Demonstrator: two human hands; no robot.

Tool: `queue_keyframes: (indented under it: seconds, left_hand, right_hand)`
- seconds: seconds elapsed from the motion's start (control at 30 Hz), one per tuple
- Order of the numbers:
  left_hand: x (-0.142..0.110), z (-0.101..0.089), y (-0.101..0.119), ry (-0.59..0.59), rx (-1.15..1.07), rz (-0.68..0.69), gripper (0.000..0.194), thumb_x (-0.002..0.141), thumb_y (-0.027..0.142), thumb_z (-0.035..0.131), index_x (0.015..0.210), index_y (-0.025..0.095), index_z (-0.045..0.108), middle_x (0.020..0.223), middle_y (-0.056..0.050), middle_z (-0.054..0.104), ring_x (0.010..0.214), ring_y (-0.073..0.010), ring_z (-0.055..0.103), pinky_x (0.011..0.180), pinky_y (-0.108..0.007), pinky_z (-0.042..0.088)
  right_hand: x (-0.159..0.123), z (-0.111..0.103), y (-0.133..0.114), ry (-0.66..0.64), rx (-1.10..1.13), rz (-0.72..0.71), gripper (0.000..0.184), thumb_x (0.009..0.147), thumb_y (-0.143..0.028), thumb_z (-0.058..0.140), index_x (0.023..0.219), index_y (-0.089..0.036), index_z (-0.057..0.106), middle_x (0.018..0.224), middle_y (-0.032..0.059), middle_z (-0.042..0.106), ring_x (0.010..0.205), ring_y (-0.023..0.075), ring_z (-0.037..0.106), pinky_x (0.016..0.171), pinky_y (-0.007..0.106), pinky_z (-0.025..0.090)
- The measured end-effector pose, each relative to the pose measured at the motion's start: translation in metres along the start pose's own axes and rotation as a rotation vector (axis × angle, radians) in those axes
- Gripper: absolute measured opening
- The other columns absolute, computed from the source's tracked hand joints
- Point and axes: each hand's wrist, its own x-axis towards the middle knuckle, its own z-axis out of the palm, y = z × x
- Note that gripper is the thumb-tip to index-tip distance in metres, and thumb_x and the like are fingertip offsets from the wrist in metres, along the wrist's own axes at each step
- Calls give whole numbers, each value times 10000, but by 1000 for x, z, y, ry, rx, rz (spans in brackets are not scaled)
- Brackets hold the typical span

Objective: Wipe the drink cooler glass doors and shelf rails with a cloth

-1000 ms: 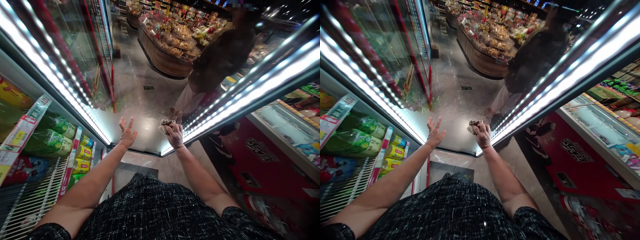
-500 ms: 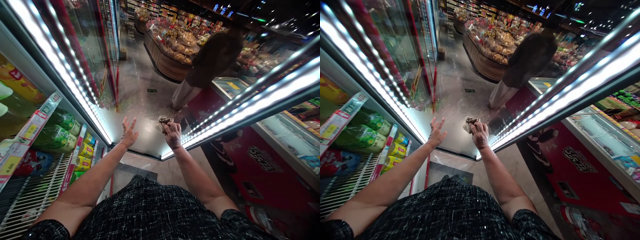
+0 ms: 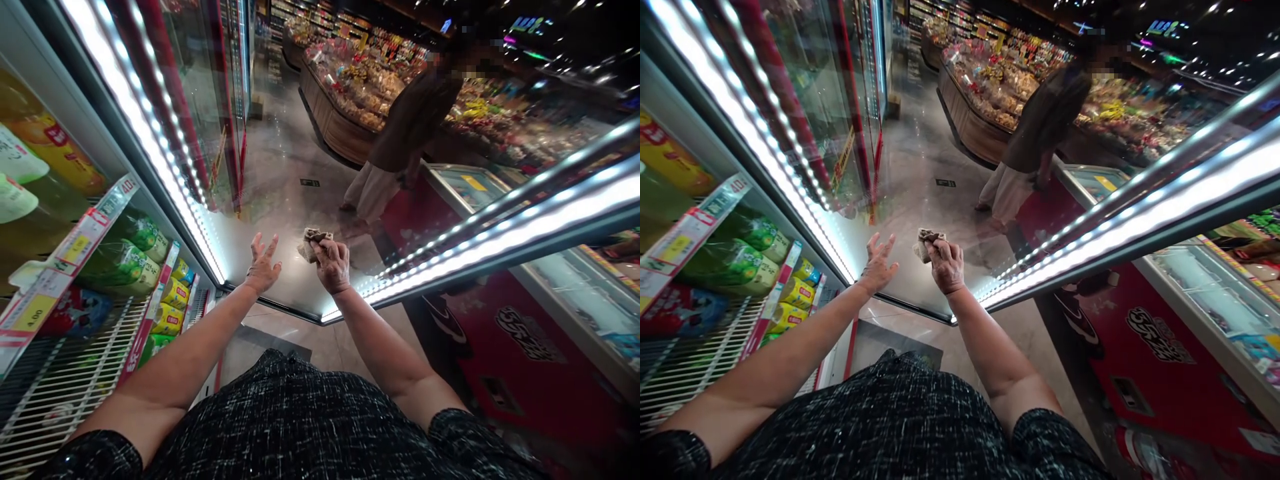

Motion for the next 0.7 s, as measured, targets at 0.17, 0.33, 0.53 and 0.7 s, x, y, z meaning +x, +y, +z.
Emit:
queue_keyframes:
  seconds: [0.17, 0.33, 0.53, 0.7]
  left_hand:
    - [0, -1, -1, -18, 4, -11, 821, 797, 143, 628, 1558, 265, 344, 1650, -137, 33, 1449, -398, 392, 1201, -556, 336]
    - [0, -3, -6, -20, -1, 50, 831, 813, 219, 653, 1567, 220, 303, 1654, -175, 55, 1451, -412, 377, 1189, -576, 334]
    - [-1, -5, -6, -22, 41, 21, 838, 785, 156, 650, 1549, 152, 304, 1640, -218, 117, 1454, -383, 389, 1211, -530, 315]
    - [-3, -5, -11, -34, -16, 78, 838, 798, 211, 646, 1543, 115, 275, 1644, -261, 88, 1469, -410, 356, 1191, -571, 322]
  right_hand:
    - [2, 12, -12, -108, 11, -93, 343, 987, -227, 538, 1294, -304, 672, 1159, 73, 648, 1048, 208, 482, 884, 337, 381]
    - [18, 11, -21, -97, 25, -58, 408, 995, -231, 511, 1384, -305, 606, 1234, 90, 621, 1117, 231, 468, 943, 360, 372]
    - [22, 16, -30, -107, 16, -126, 355, 1001, -237, 513, 1323, -307, 646, 1205, 73, 645, 1083, 222, 472, 909, 359, 357]
    - [31, 13, -37, -35, 25, -101, 387, 1012, -220, 475, 1372, -268, 607, 1261, 88, 630, 1144, 233, 462, 959, 378, 346]
